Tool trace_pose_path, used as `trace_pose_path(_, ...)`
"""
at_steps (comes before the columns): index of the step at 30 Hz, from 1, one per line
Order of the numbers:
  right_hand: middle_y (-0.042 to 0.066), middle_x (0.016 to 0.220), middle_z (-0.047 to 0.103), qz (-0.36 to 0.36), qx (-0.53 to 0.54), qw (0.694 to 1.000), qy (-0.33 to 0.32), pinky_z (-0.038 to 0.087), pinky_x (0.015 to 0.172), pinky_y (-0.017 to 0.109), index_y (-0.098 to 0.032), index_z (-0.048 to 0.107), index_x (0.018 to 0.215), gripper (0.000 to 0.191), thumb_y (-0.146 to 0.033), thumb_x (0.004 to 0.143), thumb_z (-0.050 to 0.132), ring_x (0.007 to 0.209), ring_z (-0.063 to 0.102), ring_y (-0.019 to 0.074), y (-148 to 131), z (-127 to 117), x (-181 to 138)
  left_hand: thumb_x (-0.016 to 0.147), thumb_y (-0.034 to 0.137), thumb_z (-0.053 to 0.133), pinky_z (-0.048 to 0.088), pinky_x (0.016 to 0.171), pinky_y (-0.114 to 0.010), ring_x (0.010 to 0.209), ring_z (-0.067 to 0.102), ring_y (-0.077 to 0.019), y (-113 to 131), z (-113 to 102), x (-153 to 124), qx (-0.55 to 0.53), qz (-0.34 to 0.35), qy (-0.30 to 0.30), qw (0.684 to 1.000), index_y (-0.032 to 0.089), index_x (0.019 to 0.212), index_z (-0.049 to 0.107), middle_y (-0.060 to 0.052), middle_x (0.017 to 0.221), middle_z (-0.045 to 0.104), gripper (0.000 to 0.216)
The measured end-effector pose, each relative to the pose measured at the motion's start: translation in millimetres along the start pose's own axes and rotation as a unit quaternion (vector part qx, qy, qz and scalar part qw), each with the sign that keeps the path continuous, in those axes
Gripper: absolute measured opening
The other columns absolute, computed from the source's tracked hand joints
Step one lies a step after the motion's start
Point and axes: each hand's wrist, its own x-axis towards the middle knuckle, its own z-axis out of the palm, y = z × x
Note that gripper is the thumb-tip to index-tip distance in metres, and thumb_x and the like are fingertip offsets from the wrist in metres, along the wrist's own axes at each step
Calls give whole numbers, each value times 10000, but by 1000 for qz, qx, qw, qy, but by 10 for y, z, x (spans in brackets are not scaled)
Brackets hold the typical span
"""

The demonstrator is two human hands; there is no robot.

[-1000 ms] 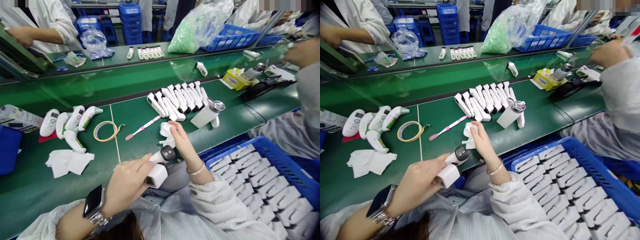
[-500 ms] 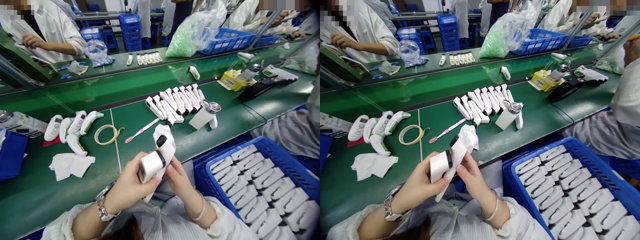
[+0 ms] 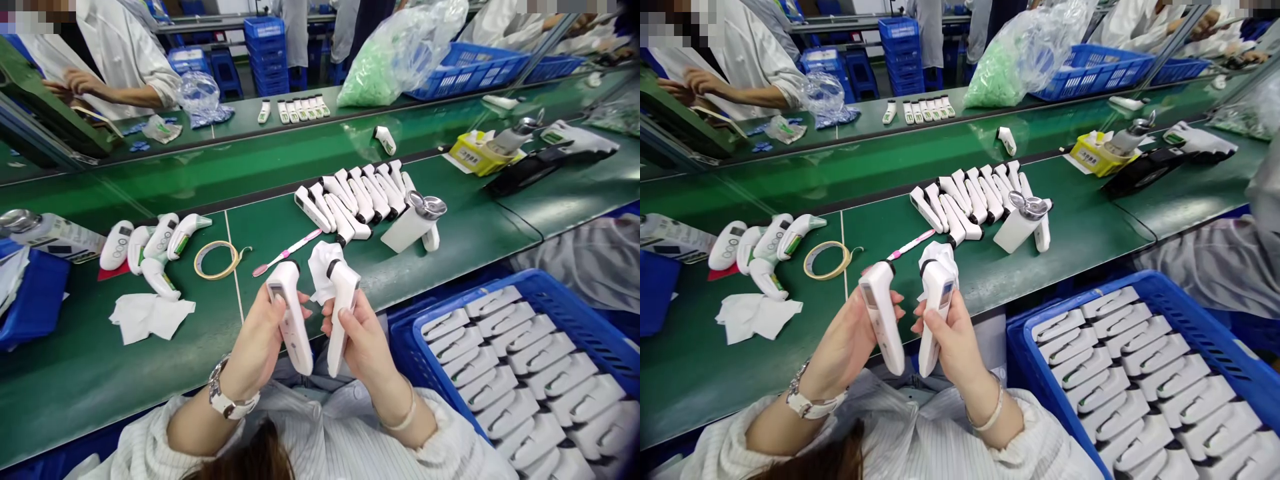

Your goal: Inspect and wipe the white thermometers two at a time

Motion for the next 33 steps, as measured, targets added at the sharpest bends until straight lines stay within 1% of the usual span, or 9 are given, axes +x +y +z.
trace_pose_path(3, -15, 872, 636, 36, 3, 999, -12, 495, 646, 214, -246, 560, 1072, 311, -341, 790, 654, 683, 592, 99, -89, 64, -32, 895, 506, 380, 481, 853, -392, 962, 595, -226, 39, 60, -24, -83, -64, -59, 993, 192, 1145, 524, -95, 1096, 621, 426)
trace_pose_path(6, 28, 1042, 645, 52, 7, 998, -29, 514, 771, 313, -255, 512, 1191, 387, -392, 836, 576, 852, 624, 171, -178, 115, -54, 931, 435, 319, 431, 933, -436, 1039, 572, -258, 61, 94, -30, -124, -107, -75, 984, 152, 1140, 540, -121, 1146, 610, 416)
trace_pose_path(12, 32, 1387, 447, 49, -21, 996, -66, 315, 1077, 434, -270, 392, 1341, 526, -530, 885, 422, 1298, 377, 227, -223, 102, -54, 934, 381, 343, 434, 927, -403, 1117, 530, -246, 76, 35, -31, -131, -133, -74, 980, 194, 1214, 497, -91, 1194, 586, 370)
trace_pose_path(15, 18, 1420, 404, 44, -50, 996, -63, 283, 1100, 438, -270, 397, 1341, 552, -562, 873, 413, 1353, 283, 218, -216, 96, -48, 928, 387, 360, 443, 912, -391, 1106, 537, -233, 72, 4, -38, -131, -142, -86, 977, 214, 1240, 483, -83, 1176, 596, 377)
trace_pose_path(20, 31, 1398, 430, 45, -57, 995, -71, 313, 1077, 467, -273, 367, 1363, 612, -599, 848, 422, 1346, 296, 233, -244, 136, -50, 922, 382, 368, 469, 864, -373, 1051, 566, -223, 84, 4, -44, -134, -149, -84, 976, 203, 1221, 490, -85, 1162, 602, 369)
trace_pose_path(25, 33, 1368, 456, 57, -30, 995, -74, 359, 1035, 442, -275, 415, 1326, 577, -593, 844, 435, 1278, 387, 243, -243, 132, -48, 922, 391, 363, 476, 857, -373, 1011, 583, -216, 105, 32, -20, -136, -152, -73, 976, 191, 1196, 491, -93, 1156, 600, 363)
trace_pose_path(28, 30, 1133, 593, 50, 15, 998, -35, 496, 792, 330, -274, 473, 1258, 483, -497, 834, 535, 885, 594, 174, -170, 78, -5, 907, 417, 396, 472, 872, -362, 990, 593, -209, 69, 22, 18, -105, -138, -37, 984, 173, 1140, 513, -94, 1100, 617, 357)
trace_pose_path(31, -65, 773, 565, 79, 76, 994, 29, 369, 466, 164, -270, 534, 1078, 423, -277, 696, 716, 500, 443, 42, -62, 21, 39, 803, 411, 592, 491, 796, -297, 893, 622, -183, -26, -38, -21, 51, -66, 17, 996, 191, 1137, 481, -53, 966, 645, 416)
trace_pose_path(33, -81, 654, 502, 126, 101, 986, 38, 299, 420, 142, -221, 542, 929, 387, -215, 593, 733, 460, 407, 30, 13, -26, 71, 732, 338, 680, 497, 738, -290, 849, 634, -187, -115, -122, -64, 249, 24, -16, 968, 252, 1173, 436, -29, 947, 659, 511)
